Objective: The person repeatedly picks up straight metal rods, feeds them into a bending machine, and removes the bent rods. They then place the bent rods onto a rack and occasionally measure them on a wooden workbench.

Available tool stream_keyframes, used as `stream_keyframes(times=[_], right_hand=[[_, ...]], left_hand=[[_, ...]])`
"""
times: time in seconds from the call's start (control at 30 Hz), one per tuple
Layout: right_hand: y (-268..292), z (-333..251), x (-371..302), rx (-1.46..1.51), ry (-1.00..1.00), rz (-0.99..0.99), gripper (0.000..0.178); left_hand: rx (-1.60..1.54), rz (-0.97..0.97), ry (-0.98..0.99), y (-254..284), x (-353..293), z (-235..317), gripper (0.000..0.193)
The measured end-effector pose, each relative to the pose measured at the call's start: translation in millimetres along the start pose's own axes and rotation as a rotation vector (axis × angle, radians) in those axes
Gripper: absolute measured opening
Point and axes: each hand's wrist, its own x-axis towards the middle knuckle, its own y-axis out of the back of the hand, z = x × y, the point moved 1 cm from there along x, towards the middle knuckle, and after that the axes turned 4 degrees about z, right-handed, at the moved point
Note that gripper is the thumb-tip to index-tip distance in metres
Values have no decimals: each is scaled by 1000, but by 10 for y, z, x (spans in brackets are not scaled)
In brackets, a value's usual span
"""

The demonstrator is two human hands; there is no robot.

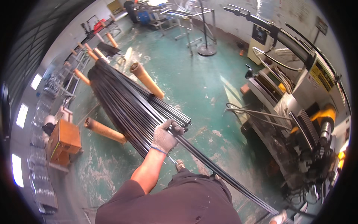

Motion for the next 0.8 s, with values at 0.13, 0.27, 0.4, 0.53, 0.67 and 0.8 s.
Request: stream_keyframes(times=[0.13,0.27,0.4,0.53,0.67,0.8], right_hand=[[-150,652,441,463,-361,-100,41],[-1177,-78,-1275,992,-75,-856,53],[-1575,-903,-1869,1267,-550,-844,40],[-1537,-1251,-1444,1380,-491,-631,26],[-1237,-1278,-782,1368,-281,-461,19],[-1042,-1535,-416,1298,-127,-282,28]], left_hand=[[130,-178,19,-634,-145,-689,21],[252,-228,32,-1025,-168,-1564,18],[519,-412,108,-1279,67,-2346,15],[728,-601,-15,-1841,287,-2289,20],[382,-800,93,-2718,898,-1756,35],[420,-817,129,-3145,1525,-1813,37]])
